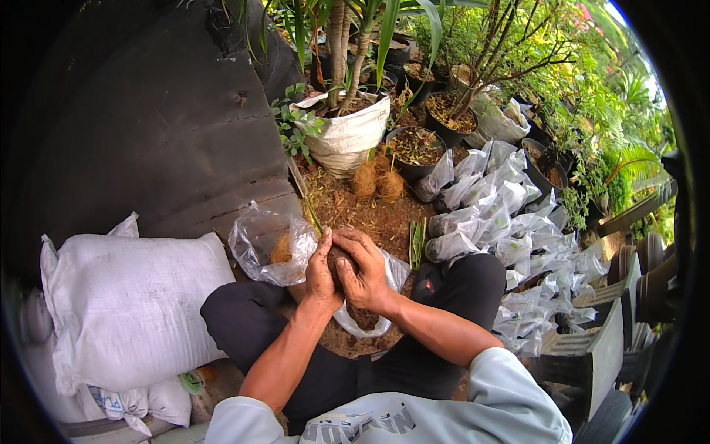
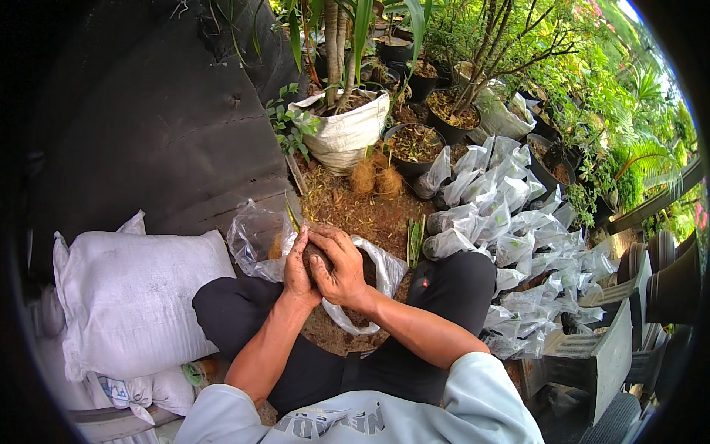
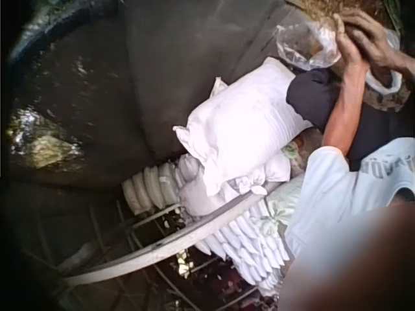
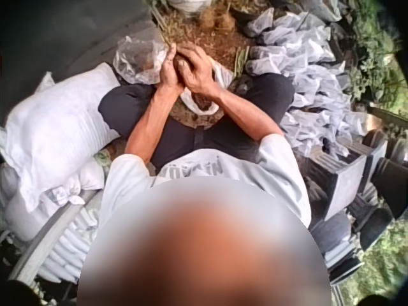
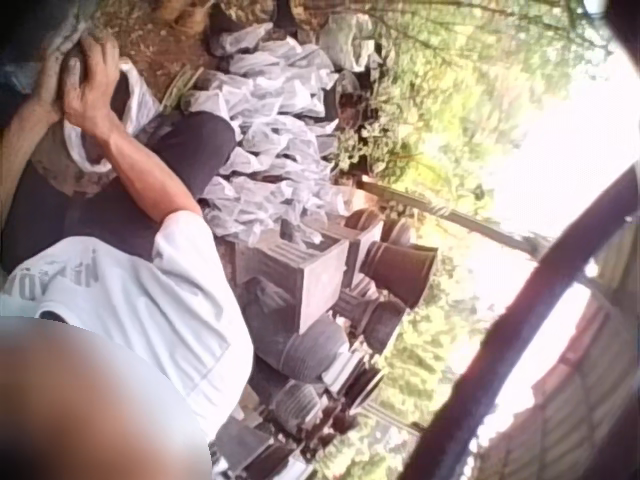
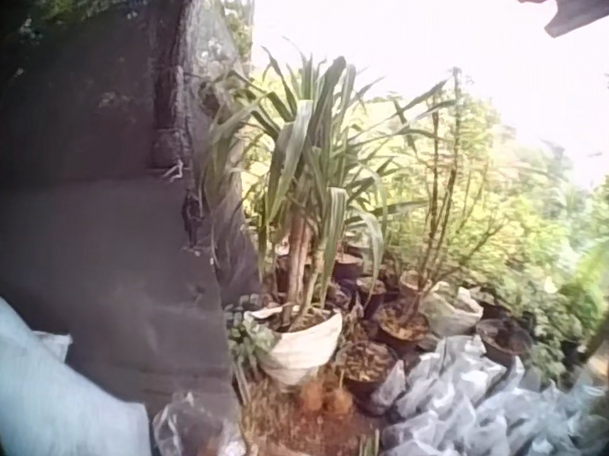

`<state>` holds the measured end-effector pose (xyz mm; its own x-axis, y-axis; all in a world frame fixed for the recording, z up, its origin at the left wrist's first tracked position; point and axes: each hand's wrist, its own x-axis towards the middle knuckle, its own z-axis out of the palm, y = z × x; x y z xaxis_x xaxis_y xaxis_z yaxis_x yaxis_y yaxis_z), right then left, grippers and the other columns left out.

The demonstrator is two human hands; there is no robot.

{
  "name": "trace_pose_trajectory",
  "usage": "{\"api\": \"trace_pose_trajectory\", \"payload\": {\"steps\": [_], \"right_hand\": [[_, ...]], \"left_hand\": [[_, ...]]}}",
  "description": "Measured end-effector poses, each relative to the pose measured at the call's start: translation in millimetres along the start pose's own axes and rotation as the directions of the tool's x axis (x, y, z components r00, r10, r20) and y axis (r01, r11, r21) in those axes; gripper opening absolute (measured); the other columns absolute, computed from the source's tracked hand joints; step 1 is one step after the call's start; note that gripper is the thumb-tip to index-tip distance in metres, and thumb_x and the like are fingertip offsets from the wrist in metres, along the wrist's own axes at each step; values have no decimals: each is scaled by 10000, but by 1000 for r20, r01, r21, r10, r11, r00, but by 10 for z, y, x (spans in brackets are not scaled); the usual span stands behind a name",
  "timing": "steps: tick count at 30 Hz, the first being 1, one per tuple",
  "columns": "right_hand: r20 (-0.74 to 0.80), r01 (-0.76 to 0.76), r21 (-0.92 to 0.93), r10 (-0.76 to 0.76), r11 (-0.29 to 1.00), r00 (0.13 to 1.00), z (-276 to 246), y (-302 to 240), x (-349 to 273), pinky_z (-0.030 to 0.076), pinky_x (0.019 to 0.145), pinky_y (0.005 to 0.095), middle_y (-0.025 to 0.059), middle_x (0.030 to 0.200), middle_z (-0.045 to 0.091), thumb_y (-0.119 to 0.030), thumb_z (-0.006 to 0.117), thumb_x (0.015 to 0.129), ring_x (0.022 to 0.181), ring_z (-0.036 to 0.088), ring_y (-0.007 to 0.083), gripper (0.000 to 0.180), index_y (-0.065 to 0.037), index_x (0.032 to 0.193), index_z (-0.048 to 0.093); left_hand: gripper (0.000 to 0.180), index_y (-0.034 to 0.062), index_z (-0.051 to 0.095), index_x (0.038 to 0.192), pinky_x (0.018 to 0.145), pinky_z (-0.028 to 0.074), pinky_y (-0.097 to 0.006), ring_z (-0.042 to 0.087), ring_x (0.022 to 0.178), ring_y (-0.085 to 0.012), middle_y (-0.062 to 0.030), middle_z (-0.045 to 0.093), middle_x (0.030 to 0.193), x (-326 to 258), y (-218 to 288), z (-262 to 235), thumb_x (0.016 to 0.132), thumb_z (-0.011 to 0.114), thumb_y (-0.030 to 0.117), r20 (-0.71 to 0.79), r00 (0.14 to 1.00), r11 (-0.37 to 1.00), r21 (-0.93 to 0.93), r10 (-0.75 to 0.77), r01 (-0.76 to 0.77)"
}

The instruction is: The person sits cross-legged and repeatedly wraps small plant cuttings with soil and fibrous material by hand. They form compact soil balls around each cutting, then wrap them in coconut coir, placing the finished units into a plastic bag.

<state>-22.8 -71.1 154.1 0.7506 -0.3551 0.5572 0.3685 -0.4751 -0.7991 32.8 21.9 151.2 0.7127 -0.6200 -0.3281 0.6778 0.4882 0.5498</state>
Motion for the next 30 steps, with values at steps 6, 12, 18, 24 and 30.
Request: {"api": "trace_pose_trajectory", "payload": {"steps": [6, 12, 18, 24, 30], "right_hand": [[57, 20, -60, -17, 998, 998, 17, 94, 182, 346, 1080, 483, 219, 1280, 596, -284, 561, 942, 1214, 538, 404, 398, -19, 1230, 632], [73, 114, -150, -104, 982, 992, -124, -55, 250, 378, 1054, 490, 213, 1289, 592, -296, 605, 918, 1225, 535, 396, 400, -23, 1208, 644], [235, 363, -170, -320, 916, 918, -258, -142, 268, 472, 946, 496, 151, 1118, 646, -167, 708, 804, 1043, 617, 367, 273, -36, 1043, 694], [92, 475, -158, -466, 866, 880, -99, -158, 120, 541, 850, 476, 163, 1022, 663, -95, 702, 709, 948, 638, 381, 271, 6, 960, 708], [41, 73, -71, -70, 995, 997, -174, -134, 318, 406, 1001, 424, 159, 1119, 669, -146, 668, 853, 1099, 607, 336, 243, -23, 1061, 702]], "left_hand": [[327, 120, 608, 1153, 888, 537, -379, 627, 1038, -213, -59, 639, 1060, 138, 141, 103, 1018, 512, 402, -62, 997, 990, -131, -52, 43], [456, 106, 610, 1181, 926, 535, -403, 631, 1056, -241, -90, 643, 1135, 45, 213, 162, 982, 535, 509, -14, 989, 978, -147, -148, 145], [412, 107, 648, 1071, 817, 570, -362, 665, 920, -187, -54, 667, 1007, -34, 212, 147, 1014, 498, 486, 81, 965, 953, -154, -250, 260], [358, 124, 627, 991, 707, 580, -326, 663, 775, -147, -15, 646, 892, -48, 192, -9, 1043, 461, 436, 198, 932, 915, -213, -302, 342], [381, 70, 600, 1216, 997, 501, -413, 614, 1128, -243, -114, 633, 1192, -2, 260, 97, 1046, 449, 376, 157, 977, 974, -155, -142, 167]]}}
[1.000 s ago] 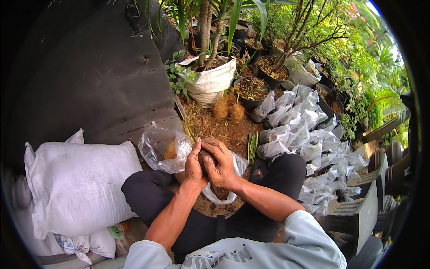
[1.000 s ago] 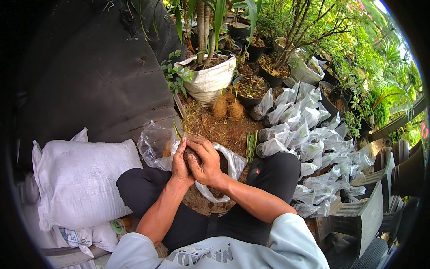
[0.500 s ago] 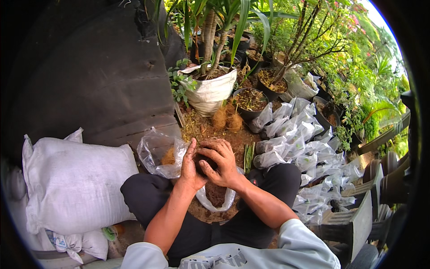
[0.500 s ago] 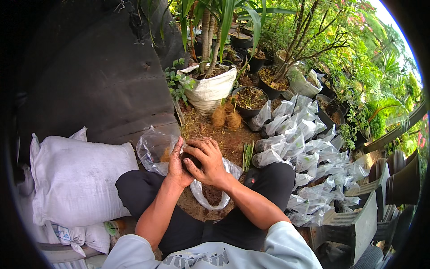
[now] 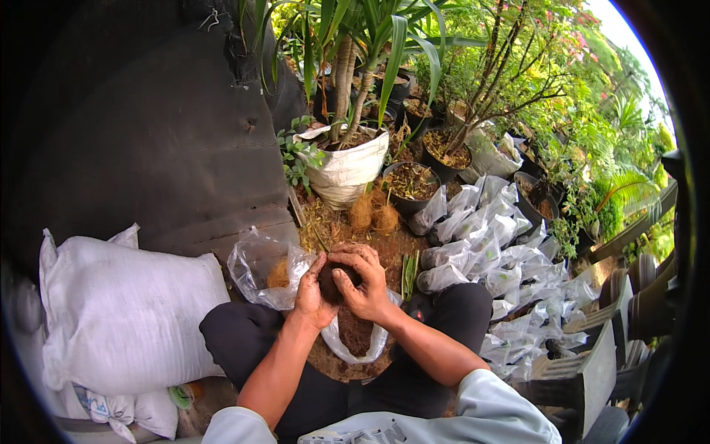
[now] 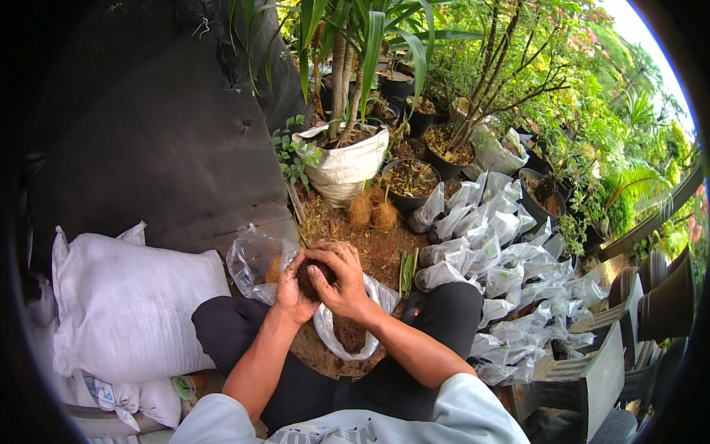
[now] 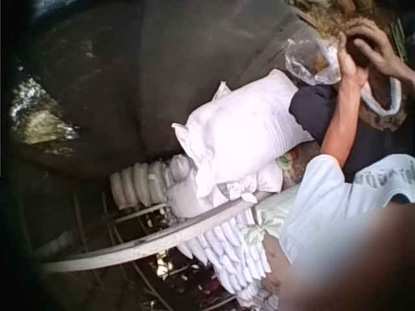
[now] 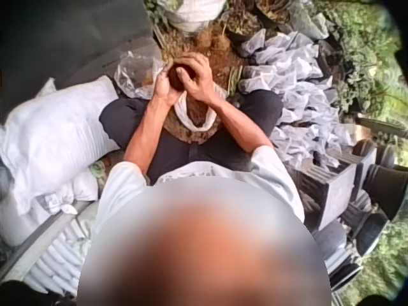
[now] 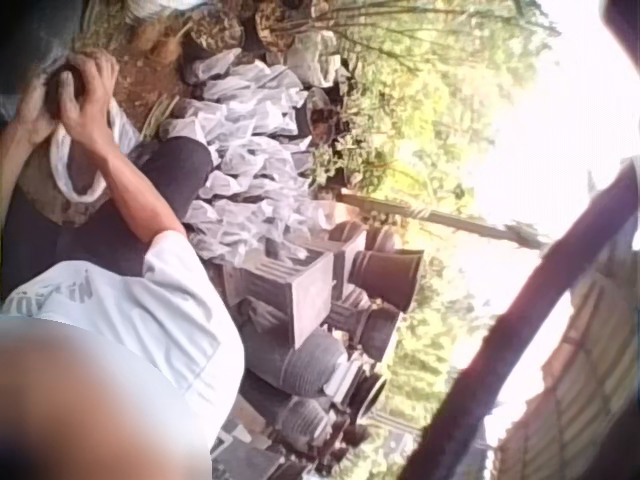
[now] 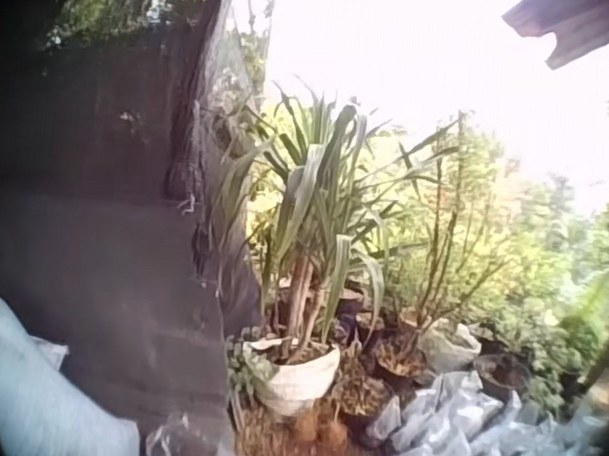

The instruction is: The person sits cross-legged and repeatedly wraps small plant cuttings with soil and fibrous material by hand. They form compact soil balls around each cutting, then wrap them in coconut coir, placing the finished units into a plastic bag.

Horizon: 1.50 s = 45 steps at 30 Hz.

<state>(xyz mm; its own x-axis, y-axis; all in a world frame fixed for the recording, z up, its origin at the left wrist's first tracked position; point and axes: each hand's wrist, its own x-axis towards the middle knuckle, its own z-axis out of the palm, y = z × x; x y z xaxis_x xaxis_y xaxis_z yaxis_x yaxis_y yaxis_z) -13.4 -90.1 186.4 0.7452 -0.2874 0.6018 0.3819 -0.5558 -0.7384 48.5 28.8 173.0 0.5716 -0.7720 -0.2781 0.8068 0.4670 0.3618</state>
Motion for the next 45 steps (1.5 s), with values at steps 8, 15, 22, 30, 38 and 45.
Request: {"api": "trace_pose_trajectory", "payload": {"steps": [8, 15, 22, 30, 38, 45], "right_hand": [[133, 270, -128, -253, 954, 958, -149, -130, -6, 399, 999, 493, 145, 1113, 654, -237, 670, 828, 1054, 618, 330, 309, -48, 1072, 682], [25, 248, -10, -247, 969, 969, 54, -28, -114, 413, 972, 486, 137, 999, 667, -150, 640, 832, 984, 629, 319, 230, -39, 1022, 707], [218, 364, -169, -326, 916, 920, -72, -89, -18, 382, 1014, 499, 83, 1069, 687, -240, 707, 794, 1030, 634, 281, 323, -97, 1083, 721], [115, 202, -63, -194, 977, 974, 40, 45, -149, 388, 972, 442, 104, 1122, 660, -164, 682, 791, 1066, 597, 317, 304, -79, 1081, 714], [302, -316, 940, 746, -129, 593, 225, 161, -73, 454, 1040, 394, 109, 1237, 640, -313, 449, 1004, 1136, 599, 255, 380, -70, 1242, 620], [475, -330, 873, 782, -360, 403, 213, 106, -132, 506, 916, 372, 46, 1032, 709, -352, 461, 991, 958, 660, 203, 325, -126, 1014, 693]], "left_hand": [[371, 51, 601, 1184, 909, 556, -392, 650, 1028, -228, -101, 636, 1135, -79, -66, 17, 1018, 389, 306, 72, 997, 992, -117, -41, 49], [402, 44, 600, 1184, 894, 567, -397, 656, 1001, -228, -103, 646, 1109, -62, -111, -146, 1000, 379, 325, -39, 997, 994, -98, -62, 58], [367, 94, 641, 1070, 830, 567, -378, 671, 923, -215, -69, 667, 1020, -74, 67, -20, 1007, 400, 364, -9, 998, 998, -8, -64, 63], [398, 64, 622, 1127, 900, 544, -399, 655, 997, -232, -102, 655, 1081, 7, -33, -91, 1001, 423, 384, -92, 995, 997, -62, -48, 43], [394, -30, 562, 1309, 1018, 453, -364, 580, 1165, -241, -130, 599, 1278, 36, -102, 102, 971, 636, 157, 16, 824, 543, 745, 567, -388], [255, -49, 649, 1082, 1060, 409, -420, 585, 1170, -264, -163, 654, 1186, 263, -239, -51, 1004, 515, 154, 361, 676, 163, 798, 643, -581]]}}
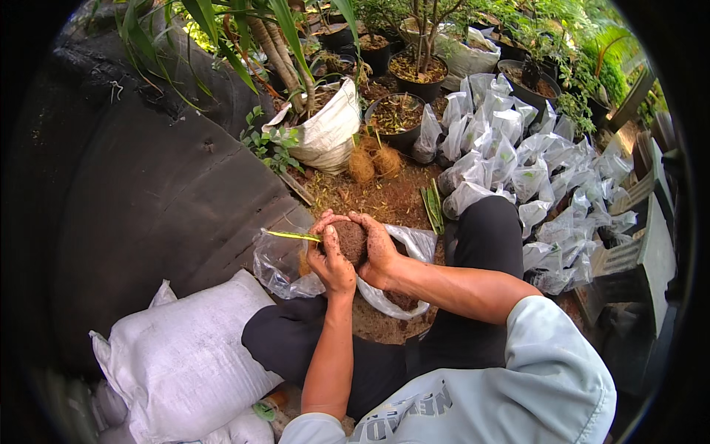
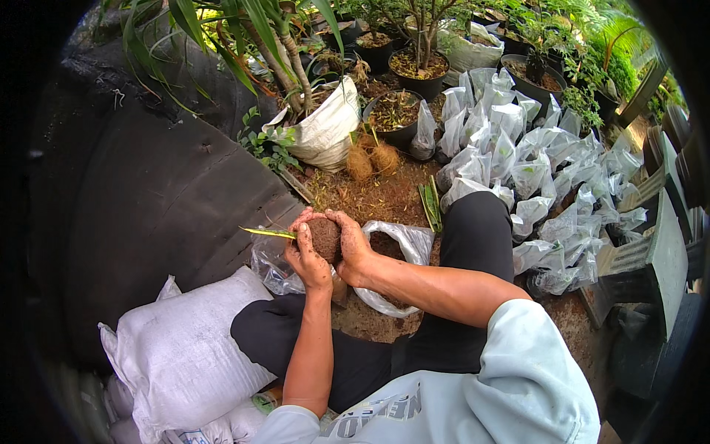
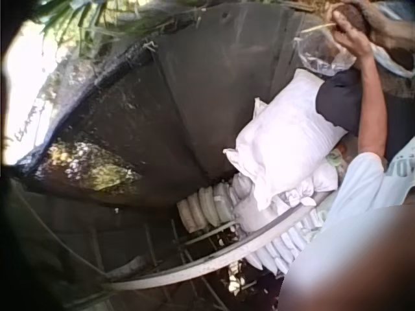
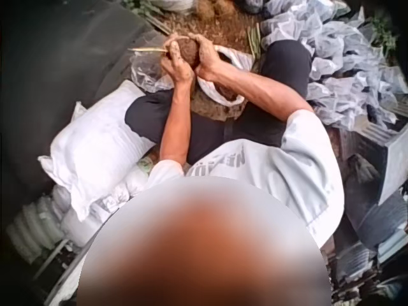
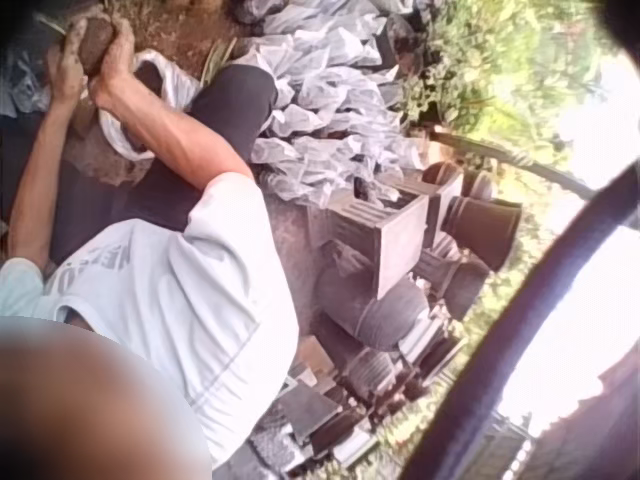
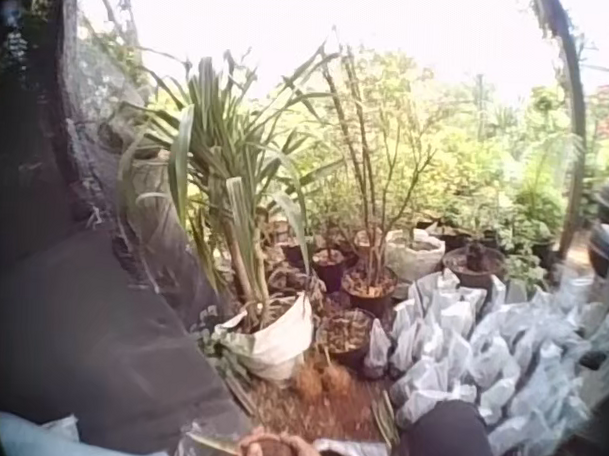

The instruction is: The person sits cross-legged and repeatedly wraps small plant cuttings with soil and fibrous material by hand. They form compact soil balls around each cutting, then wrap them in coconut coir, placing the finished units into a plastic bag.

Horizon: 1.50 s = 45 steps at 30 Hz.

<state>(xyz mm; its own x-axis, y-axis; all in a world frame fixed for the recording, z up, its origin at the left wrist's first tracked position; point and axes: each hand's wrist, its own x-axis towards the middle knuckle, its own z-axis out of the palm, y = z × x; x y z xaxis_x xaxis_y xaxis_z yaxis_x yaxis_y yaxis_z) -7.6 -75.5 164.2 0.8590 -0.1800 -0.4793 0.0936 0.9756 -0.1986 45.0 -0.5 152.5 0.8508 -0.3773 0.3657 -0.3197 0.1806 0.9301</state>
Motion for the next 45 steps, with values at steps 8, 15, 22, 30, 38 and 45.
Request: {"api": "trace_pose_trajectory", "payload": {"steps": [8, 15, 22, 30, 38, 45], "right_hand": [[-62, 305, -82, -311, 949, 949, -98, -154, 110, 482, 943, 348, 77, 1062, 680, -247, 496, 969, 1005, 634, 205, 262, -84, 1064, 677], [556, 673, -739, -580, -17, 596, -44, -156, -48, 334, 1063, 421, 131, 1163, 665, -228, 540, 967, 1175, 577, 291, 279, -44, 1134, 667], [518, 641, -764, -520, 74, 679, -40, -12, 100, 406, 982, 382, 140, 1081, 674, -229, 476, 1012, 1032, 625, 275, 301, -27, 1133, 662], [332, 580, -696, -526, 423, 783, -433, -277, 494, 444, 988, 327, 75, 1170, 659, -263, 501, 1036, 1066, 591, 160, 330, -7, 1186, 647], [34, 100, -930, 189, -354, 981, -1521, 61, 755, 528, 843, 407, 200, 967, 732, -318, 633, 879, 899, 706, 305, 386, 21, 1045, 712], [24, -6, -716, -32, -698, 999, -2455, 426, 868, 453, 1035, 511, 295, 1403, 487, -304, 593, 896, 1222, 534, 482, 567, -97, 1409, 467]], "left_hand": [[385, 17, 480, 1334, 1077, 401, -436, 510, 1245, -284, -143, 510, 1334, -47, 3, 263, 1034, 508, 257, 23, 933, 880, -326, -358, 346], [531, 97, 504, 1342, 1043, 457, -407, 569, 1196, -254, -100, 580, 1274, -52, 283, 60, 997, 465, 499, 302, 712, 310, -744, -634, 592], [409, 88, 587, 1238, 998, 478, -395, 600, 1148, -235, -65, 632, 1200, -30, 191, -117, 985, 497, 397, 218, 646, 324, -723, -732, 611], [565, 65, 573, 1257, 993, 497, -566, 634, 1102, -343, -151, 635, 1212, 168, 147, -321, 935, 559, 530, 454, 545, 105, -693, -705, 713], [451, 85, 594, 1159, 867, 582, -533, 658, 1049, -343, -146, 653, 1143, 934, 643, -650, 911, 647, 457, 348, 722, 370, -679, -598, 634], [396, 177, 584, 1112, 739, 584, -497, 678, 983, -262, -86, 665, 1098, 811, 564, -855, 874, 693, 474, 66, 766, 415, -809, -639, 416]]}}
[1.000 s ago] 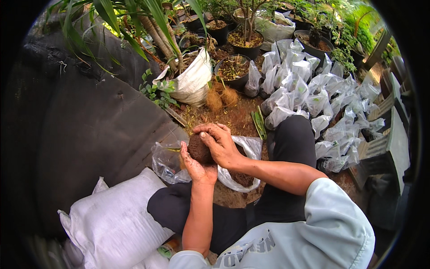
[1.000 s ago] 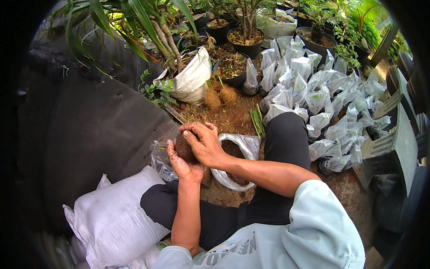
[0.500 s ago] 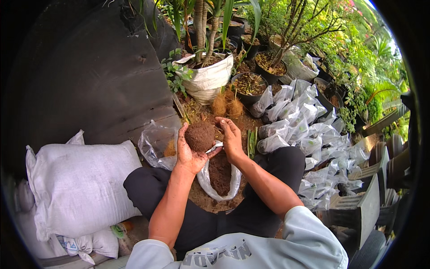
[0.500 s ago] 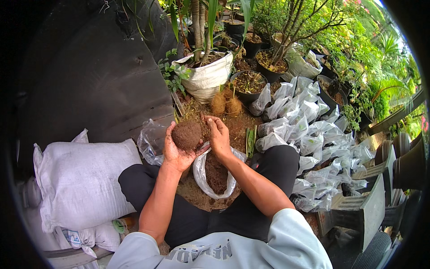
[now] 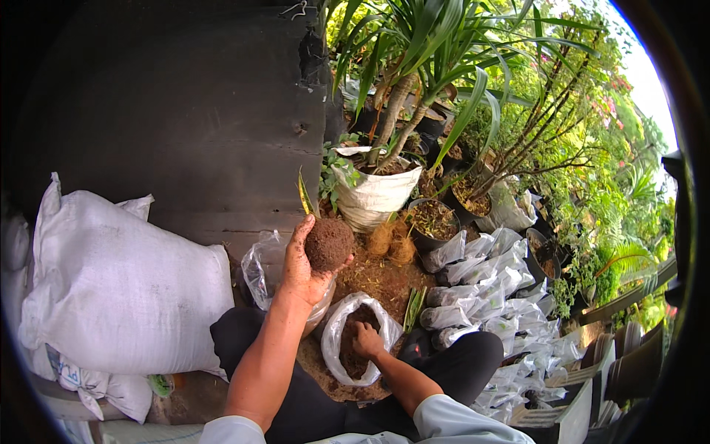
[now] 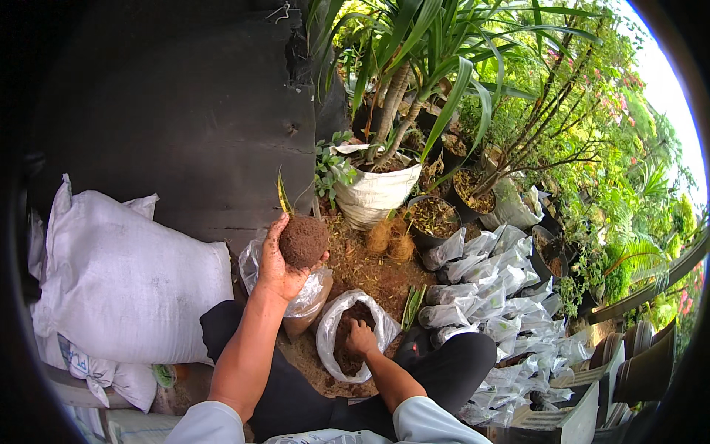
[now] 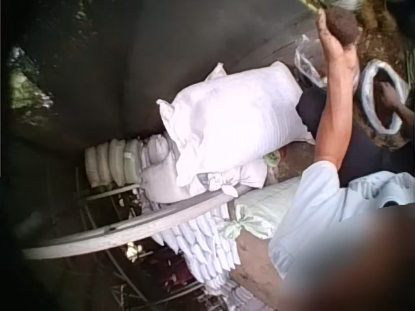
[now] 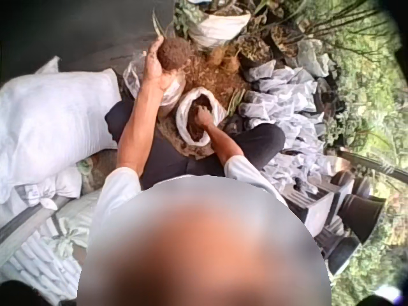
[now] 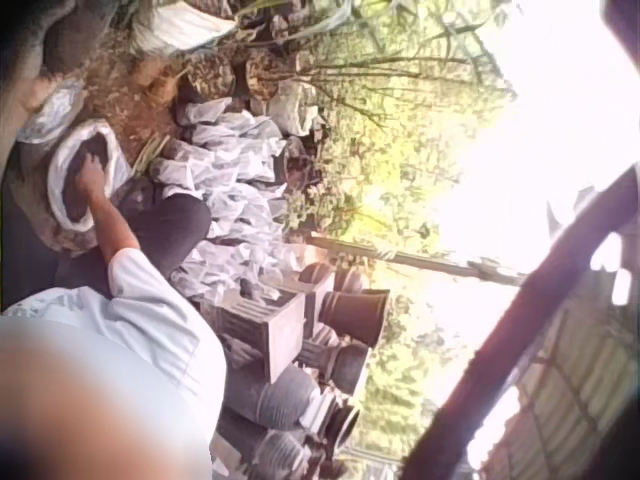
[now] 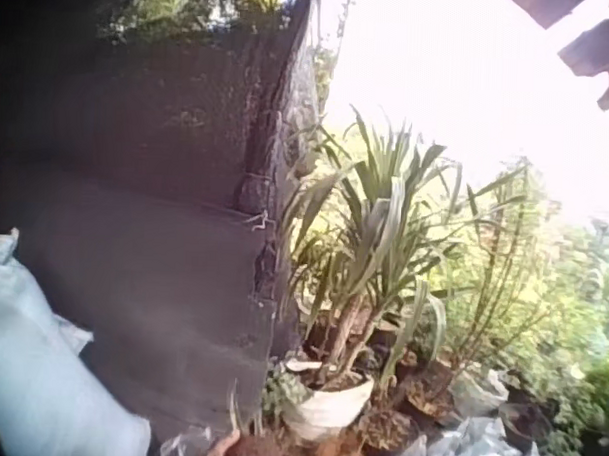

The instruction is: The person sits cross-legged and repeatedly wraps small plant cuttings with soil and fibrous material by hand. They form compact soil balls around each cutting, then wrap them in coconut coir, placing the finished units into a plastic bag.

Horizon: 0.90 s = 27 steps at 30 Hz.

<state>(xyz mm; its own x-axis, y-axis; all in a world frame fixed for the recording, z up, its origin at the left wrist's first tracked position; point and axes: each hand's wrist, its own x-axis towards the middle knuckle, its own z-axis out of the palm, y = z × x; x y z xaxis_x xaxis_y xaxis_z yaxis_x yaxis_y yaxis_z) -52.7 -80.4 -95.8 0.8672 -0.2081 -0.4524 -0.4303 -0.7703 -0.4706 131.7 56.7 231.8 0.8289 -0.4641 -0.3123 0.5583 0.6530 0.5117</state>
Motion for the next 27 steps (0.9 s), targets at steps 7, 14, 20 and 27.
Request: {"api": "trace_pose_trajectory", "payload": {"steps": [7, 14, 20, 27], "right_hand": [[272, 177, -29, -162, 984, 948, 378, -148, -183, 428, 1033, 558, 307, 1273, 532, -311, 567, 929, 1207, 524, 497, 575, -84, 1431, 401], [149, 194, -3, -191, 981, 970, 273, -173, -305, 472, 984, 543, 279, 1306, 484, -292, 633, 893, 1169, 538, 485, 602, -69, 1406, 412], [148, 118, -75, -106, 990, 983, 183, -160, -334, 490, 973, 504, 268, 1272, 525, -205, 645, 859, 1135, 574, 464, 515, -109, 1341, 493], [180, 188, -158, -159, 969, 971, 323, -165, -296, 516, 942, 446, 204, 1191, 608, -140, 606, 806, 1105, 624, 363, 423, -103, 1226, 631]], "left_hand": [[263, 188, 578, 1108, 740, 586, -520, 680, 1025, -283, -69, 665, 1088, -52, -175, -140, 920, 665, 350, 49, 997, 998, 22, -64, 63], [217, 200, 606, 1061, 783, 580, -523, 679, 1029, -275, -49, 663, 1088, -75, -217, -42, 909, 677, 336, -22, 998, 998, -3, -57, 57], [196, 223, 601, 1079, 784, 573, -535, 667, 1045, -274, -39, 647, 1112, -89, -209, -16, 928, 630, 345, 25, 997, 997, -32, -68, 69], [211, 224, 595, 1093, 796, 564, -543, 663, 1054, -280, -45, 645, 1121, -54, -250, -71, 928, 618, 354, 19, 998, 998, 16, -62, 62]]}}
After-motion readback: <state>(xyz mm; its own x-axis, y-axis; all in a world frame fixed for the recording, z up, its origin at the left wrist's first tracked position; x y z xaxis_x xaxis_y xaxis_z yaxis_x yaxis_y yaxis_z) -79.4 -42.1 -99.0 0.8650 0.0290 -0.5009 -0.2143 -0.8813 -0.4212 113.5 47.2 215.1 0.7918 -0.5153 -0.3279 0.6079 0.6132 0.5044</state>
